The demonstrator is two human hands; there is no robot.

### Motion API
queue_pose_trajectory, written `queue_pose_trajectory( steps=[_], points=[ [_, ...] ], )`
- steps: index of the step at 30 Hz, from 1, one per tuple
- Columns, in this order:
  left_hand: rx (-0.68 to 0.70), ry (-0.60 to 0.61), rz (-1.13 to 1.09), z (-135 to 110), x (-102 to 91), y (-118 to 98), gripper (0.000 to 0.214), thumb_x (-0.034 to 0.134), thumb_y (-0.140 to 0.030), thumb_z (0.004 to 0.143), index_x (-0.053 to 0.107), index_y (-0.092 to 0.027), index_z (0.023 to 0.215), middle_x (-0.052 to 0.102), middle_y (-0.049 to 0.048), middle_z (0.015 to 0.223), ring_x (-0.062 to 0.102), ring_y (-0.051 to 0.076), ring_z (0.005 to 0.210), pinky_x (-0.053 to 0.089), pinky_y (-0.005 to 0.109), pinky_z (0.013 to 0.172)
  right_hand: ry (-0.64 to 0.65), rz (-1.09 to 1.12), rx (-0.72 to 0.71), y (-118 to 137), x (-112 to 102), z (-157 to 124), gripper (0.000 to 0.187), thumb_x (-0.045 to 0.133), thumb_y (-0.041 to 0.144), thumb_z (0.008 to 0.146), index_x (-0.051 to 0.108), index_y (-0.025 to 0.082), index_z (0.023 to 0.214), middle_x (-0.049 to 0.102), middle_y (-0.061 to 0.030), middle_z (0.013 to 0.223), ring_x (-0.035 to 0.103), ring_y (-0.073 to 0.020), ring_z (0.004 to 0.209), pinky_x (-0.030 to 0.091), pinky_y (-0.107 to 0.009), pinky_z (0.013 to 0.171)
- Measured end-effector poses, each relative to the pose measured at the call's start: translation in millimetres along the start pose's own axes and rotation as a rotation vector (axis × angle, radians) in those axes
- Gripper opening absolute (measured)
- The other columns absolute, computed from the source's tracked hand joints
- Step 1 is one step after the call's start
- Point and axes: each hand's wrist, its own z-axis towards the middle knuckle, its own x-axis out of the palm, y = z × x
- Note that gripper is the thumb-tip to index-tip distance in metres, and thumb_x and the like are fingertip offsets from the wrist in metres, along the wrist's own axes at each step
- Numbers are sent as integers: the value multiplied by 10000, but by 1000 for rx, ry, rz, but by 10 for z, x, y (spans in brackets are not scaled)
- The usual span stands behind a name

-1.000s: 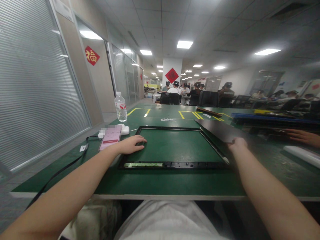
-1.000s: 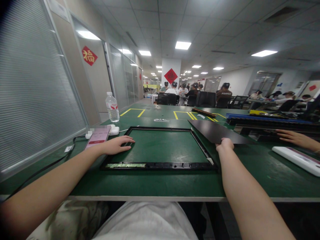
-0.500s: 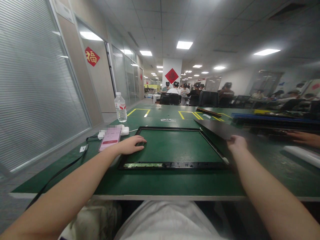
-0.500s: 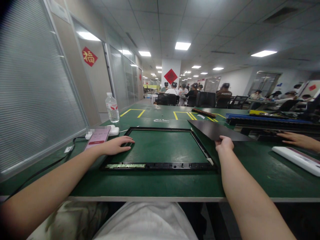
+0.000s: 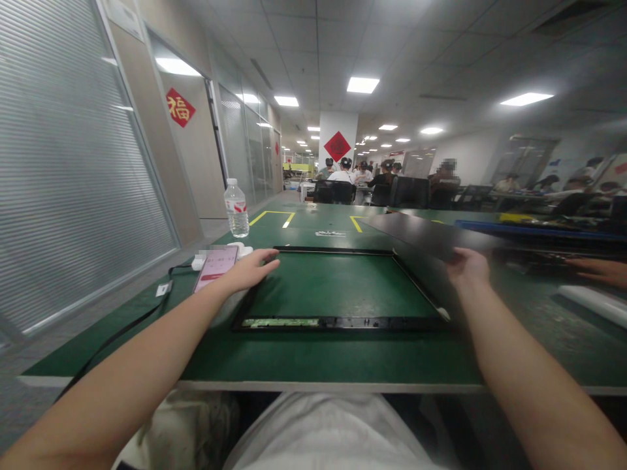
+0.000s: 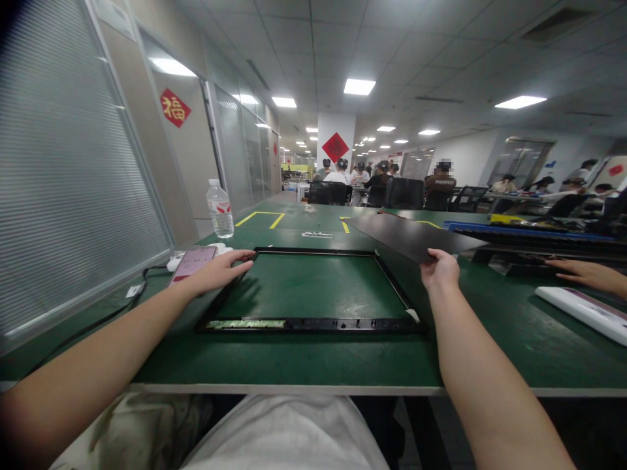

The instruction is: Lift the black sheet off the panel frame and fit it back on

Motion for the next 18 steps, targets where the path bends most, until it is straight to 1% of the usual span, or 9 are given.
queue_pose_trajectory(
  steps=[2,4,6,7,9,12,15,17,18],
  points=[
    [-46,-73,-112,11,-19,-6,564,576,-564,777,669,-175,1174,677,129,1253,621,307,1160,437,401,1038,35,-11,16,46,97,-146,158,524,44,666,525,181,744,618,-6,741,642,-135,675,598,-260,627],
    [-83,-142,-196,22,-30,-4,566,601,-554,764,663,-172,1177,666,132,1273,618,299,1171,430,401,1045,86,-39,18,92,175,-282,145,527,59,675,542,183,747,623,-7,756,632,-134,669,600,-287,664],
    [-108,-205,-255,33,-34,7,566,618,-529,762,648,-166,1195,645,140,1307,601,294,1198,413,408,1060,104,-83,35,135,229,-394,135,550,68,672,548,186,736,612,4,731,623,-130,658,597,-295,694],
    [-116,-232,-280,39,-34,15,564,625,-514,762,640,-165,1204,635,144,1319,594,292,1210,406,413,1066,93,-105,29,154,249,-440,135,558,70,667,557,186,737,615,5,722,624,-133,659,596,-300,701],
    [-132,-270,-336,50,-31,28,560,649,-483,754,627,-169,1217,626,148,1332,582,293,1227,398,423,1072,114,-126,16,186,282,-517,144,563,78,669,585,187,761,640,-3,731,638,-148,687,594,-316,717],
    [-158,-290,-443,57,-28,19,554,689,-445,736,618,-178,1216,620,142,1341,566,292,1251,398,424,1075,161,-99,-1,220,324,-608,157,571,76,669,610,180,780,660,-11,727,649,-163,692,589,-337,746],
    [-198,-273,-587,43,-38,-38,514,724,-402,737,621,-174,1186,639,143,1310,576,277,1239,415,404,1064,191,-55,28,245,358,-681,167,556,59,660,625,156,777,675,-39,718,656,-184,688,581,-358,772],
    [-232,-236,-732,27,-52,-84,456,740,-364,748,629,-168,1144,686,140,1224,632,253,1155,460,387,1018,230,-56,60,259,372,-721,200,543,52,655,645,139,804,679,-61,710,669,-210,725,575,-374,789],
    [-251,-205,-814,21,-62,-103,417,742,-348,756,635,-166,1116,712,133,1158,667,236,1082,493,374,973,254,-75,68,266,376,-739,221,539,52,654,656,132,824,681,-71,710,674,-224,750,572,-383,797]
  ],
)
